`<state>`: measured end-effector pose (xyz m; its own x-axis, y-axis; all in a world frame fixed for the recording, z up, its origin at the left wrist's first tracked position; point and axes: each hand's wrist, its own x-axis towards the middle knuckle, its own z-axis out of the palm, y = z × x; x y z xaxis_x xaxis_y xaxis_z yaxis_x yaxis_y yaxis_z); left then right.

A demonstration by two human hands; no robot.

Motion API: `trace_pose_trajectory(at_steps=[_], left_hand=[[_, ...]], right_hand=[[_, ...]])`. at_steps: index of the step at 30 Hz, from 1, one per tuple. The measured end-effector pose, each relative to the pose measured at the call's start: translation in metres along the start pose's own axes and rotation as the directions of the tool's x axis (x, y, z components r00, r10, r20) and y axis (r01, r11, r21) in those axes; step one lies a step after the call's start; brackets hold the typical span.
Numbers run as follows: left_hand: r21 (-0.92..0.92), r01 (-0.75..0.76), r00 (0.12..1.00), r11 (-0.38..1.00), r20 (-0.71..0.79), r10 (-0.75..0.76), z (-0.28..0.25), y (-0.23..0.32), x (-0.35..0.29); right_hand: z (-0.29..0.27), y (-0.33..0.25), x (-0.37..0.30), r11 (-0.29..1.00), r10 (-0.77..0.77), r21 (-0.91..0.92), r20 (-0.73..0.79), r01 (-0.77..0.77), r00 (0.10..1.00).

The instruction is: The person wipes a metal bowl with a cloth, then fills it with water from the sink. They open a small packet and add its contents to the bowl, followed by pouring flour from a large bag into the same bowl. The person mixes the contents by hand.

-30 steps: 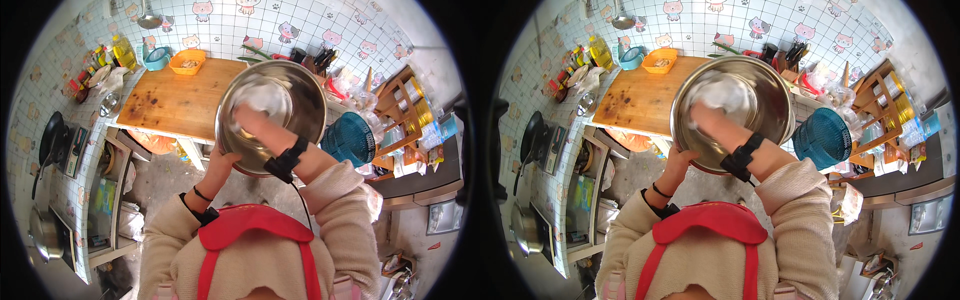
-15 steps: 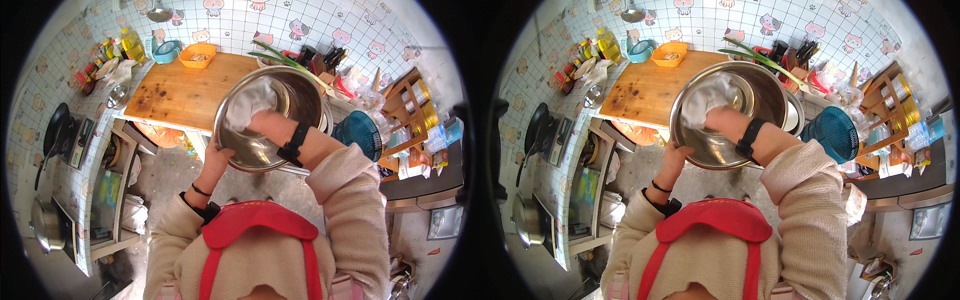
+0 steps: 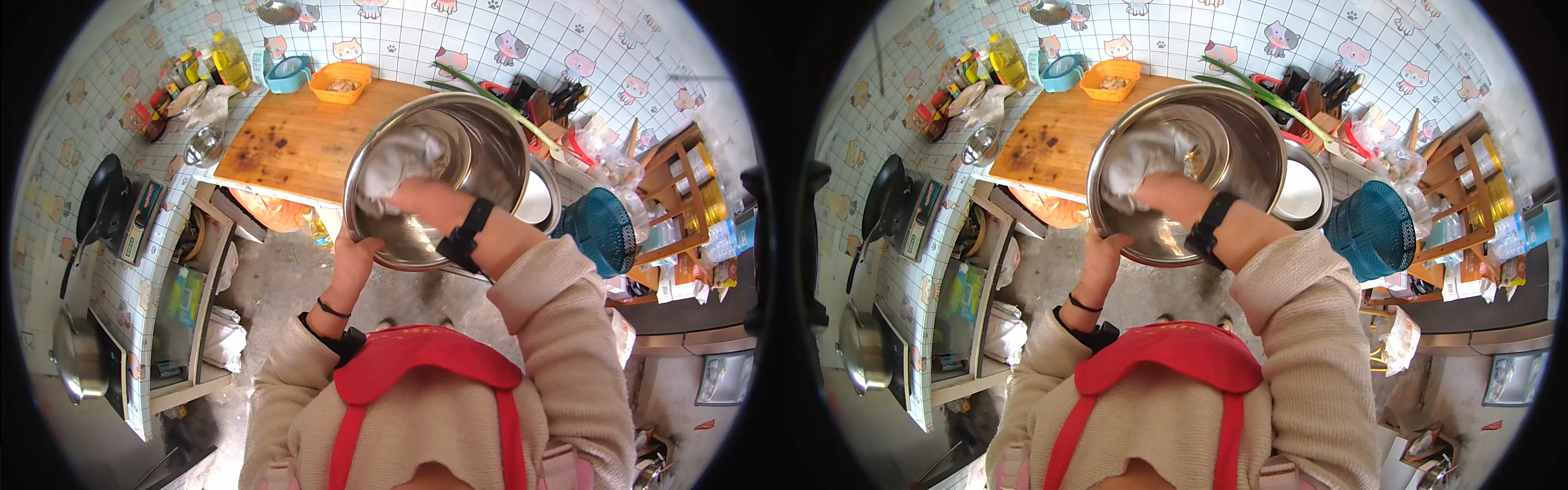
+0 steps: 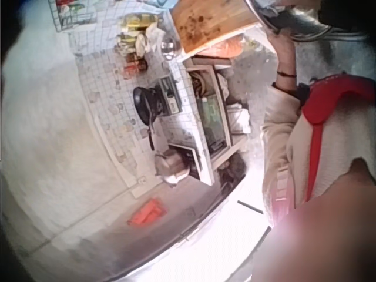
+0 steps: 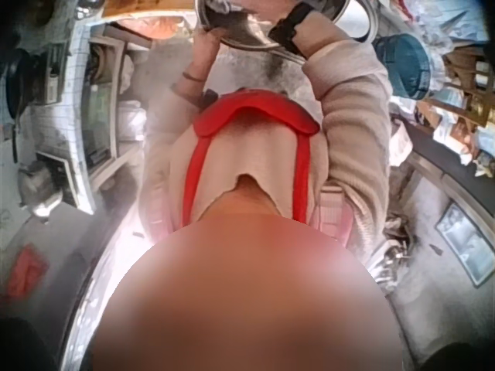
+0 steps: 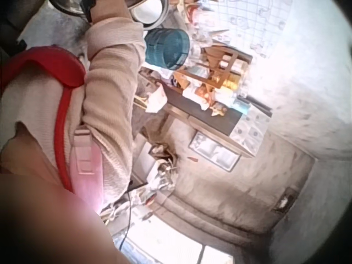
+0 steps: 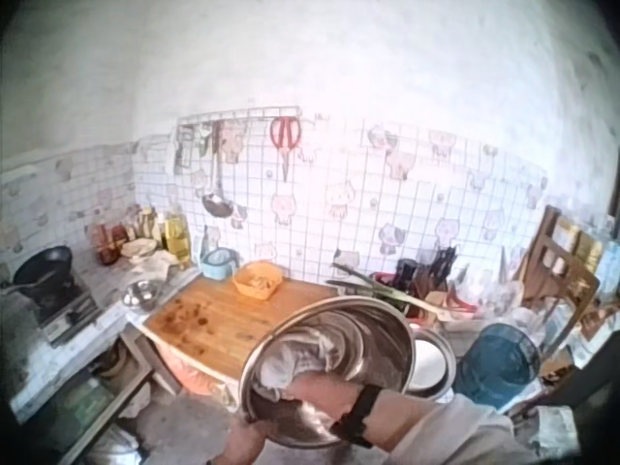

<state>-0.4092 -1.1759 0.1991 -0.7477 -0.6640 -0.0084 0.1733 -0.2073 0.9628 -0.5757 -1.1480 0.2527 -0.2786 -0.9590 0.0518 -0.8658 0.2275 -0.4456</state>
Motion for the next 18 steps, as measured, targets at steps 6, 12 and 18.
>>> trace_pose_trajectory(at_steps=[6, 12, 18], left_hand=[[-0.062, 0.120, 0.985, 0.991, -0.118, -0.126, -0.020, 0.001, -0.002], [-0.078, 0.138, 0.973, 0.987, -0.178, -0.150, -0.026, -0.009, 0.003], [-0.068, 0.103, 0.983, 0.992, -0.146, -0.112, -0.038, -0.011, -0.001]], right_hand=[[-0.042, 0.032, 0.025, 0.894, 0.416, -0.231, 0.113, -0.383, 0.902], [0.016, 0.012, -0.015, 0.959, 0.230, -0.262, 0.501, -0.107, 0.834], [0.015, 0.040, -0.017, 0.726, -0.136, 0.658, 0.422, -0.200, 0.897]])
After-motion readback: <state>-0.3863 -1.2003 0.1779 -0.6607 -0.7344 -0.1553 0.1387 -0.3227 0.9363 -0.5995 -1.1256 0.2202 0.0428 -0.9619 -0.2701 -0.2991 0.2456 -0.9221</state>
